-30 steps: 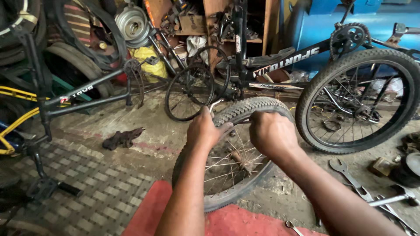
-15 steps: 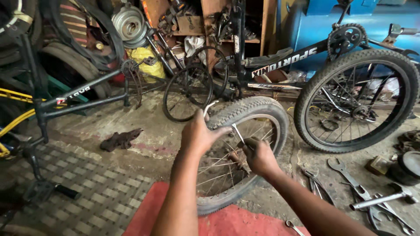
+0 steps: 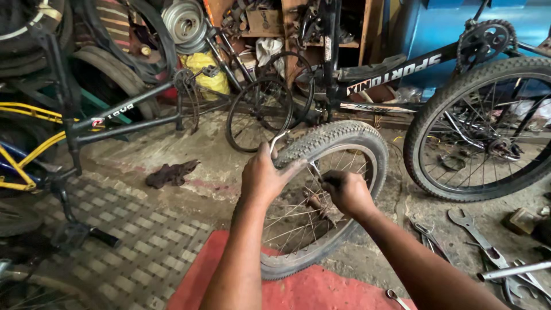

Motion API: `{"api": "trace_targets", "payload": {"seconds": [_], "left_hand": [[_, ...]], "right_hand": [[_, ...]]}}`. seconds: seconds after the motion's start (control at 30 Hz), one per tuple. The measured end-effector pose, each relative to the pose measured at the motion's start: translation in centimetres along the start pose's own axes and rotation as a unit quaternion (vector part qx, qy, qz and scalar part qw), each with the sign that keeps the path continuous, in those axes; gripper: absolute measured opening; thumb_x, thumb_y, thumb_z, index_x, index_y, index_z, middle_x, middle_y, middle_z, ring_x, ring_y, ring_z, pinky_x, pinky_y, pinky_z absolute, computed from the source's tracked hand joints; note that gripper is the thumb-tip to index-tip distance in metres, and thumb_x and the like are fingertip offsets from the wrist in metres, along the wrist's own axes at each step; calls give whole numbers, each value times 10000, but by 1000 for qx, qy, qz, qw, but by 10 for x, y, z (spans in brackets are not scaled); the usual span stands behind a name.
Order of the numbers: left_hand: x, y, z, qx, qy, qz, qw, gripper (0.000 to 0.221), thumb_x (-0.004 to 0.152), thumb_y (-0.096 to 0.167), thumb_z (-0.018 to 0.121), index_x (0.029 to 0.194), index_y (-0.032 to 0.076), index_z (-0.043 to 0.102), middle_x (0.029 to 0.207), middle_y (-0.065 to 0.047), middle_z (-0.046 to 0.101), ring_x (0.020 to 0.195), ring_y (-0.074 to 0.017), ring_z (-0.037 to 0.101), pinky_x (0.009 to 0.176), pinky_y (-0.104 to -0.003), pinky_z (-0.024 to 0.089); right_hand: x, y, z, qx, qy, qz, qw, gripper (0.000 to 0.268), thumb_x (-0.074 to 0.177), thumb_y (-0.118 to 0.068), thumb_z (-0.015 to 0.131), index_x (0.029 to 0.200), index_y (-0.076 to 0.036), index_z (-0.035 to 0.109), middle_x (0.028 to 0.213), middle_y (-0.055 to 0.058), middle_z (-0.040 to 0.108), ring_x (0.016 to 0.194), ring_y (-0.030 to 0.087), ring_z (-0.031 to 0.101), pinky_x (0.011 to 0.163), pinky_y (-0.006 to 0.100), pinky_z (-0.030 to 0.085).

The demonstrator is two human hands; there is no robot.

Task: The person uses a lever to pry a tire off a bicycle rim, removes the inner tube, and then uses a tool to manipulate the valve stem after re-seating the tire on the rim.

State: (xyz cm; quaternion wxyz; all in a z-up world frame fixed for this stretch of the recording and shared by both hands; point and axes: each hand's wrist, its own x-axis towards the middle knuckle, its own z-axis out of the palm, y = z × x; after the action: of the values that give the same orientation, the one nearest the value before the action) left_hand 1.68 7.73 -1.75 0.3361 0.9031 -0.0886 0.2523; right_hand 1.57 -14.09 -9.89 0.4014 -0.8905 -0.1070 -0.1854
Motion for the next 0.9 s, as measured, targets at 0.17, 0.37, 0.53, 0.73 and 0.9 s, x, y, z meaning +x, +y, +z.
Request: {"api": "trace_targets", "payload": {"seconds": [0.17,0.37,0.53,0.73,0.9], "left_hand": [[-1,3,1,6,-18,-24,1000,648,767,583,818,1011,41,560,886,-196,698,801,-402,689,709,-491,541],[-5,9,2,2,-19,-5,1000,656,764,595,825,992,43,553,872,-189,689,781,-393,698,679,-493,545],[-9,14,-5,-5,-9,-10,1000,661,760,621,771,992,31,585,869,-207,707,814,-428,694,703,-516,545],[1,10,-5,-33,20,-74,996,475,1027,510,507,1016,80,708,956,-227,724,925,-470,674,783,-554,517],[9,-1,20,-173,-10,-32,984,462,1089,447,485,1018,39,688,898,-201,695,848,-335,653,746,-437,525]], "right_hand": [[4,-1,-11,-17,-34,-4,999,199,838,-172,751,1020,-98,781,935,139,779,854,307,767,779,389,594],[1,5,-11,-38,7,-19,999,166,852,-178,741,992,-100,785,908,140,769,842,325,752,768,402,593],[1,15,-6,19,10,65,998,184,808,-206,798,919,-60,789,880,141,786,814,264,793,743,377,604],[0,-7,-25,4,-15,20,1000,242,782,-171,824,979,-38,776,890,144,779,805,219,752,746,350,579],[2,-81,-54,111,7,47,993,213,869,-184,767,987,-10,733,818,108,766,704,164,710,689,315,569]]}}
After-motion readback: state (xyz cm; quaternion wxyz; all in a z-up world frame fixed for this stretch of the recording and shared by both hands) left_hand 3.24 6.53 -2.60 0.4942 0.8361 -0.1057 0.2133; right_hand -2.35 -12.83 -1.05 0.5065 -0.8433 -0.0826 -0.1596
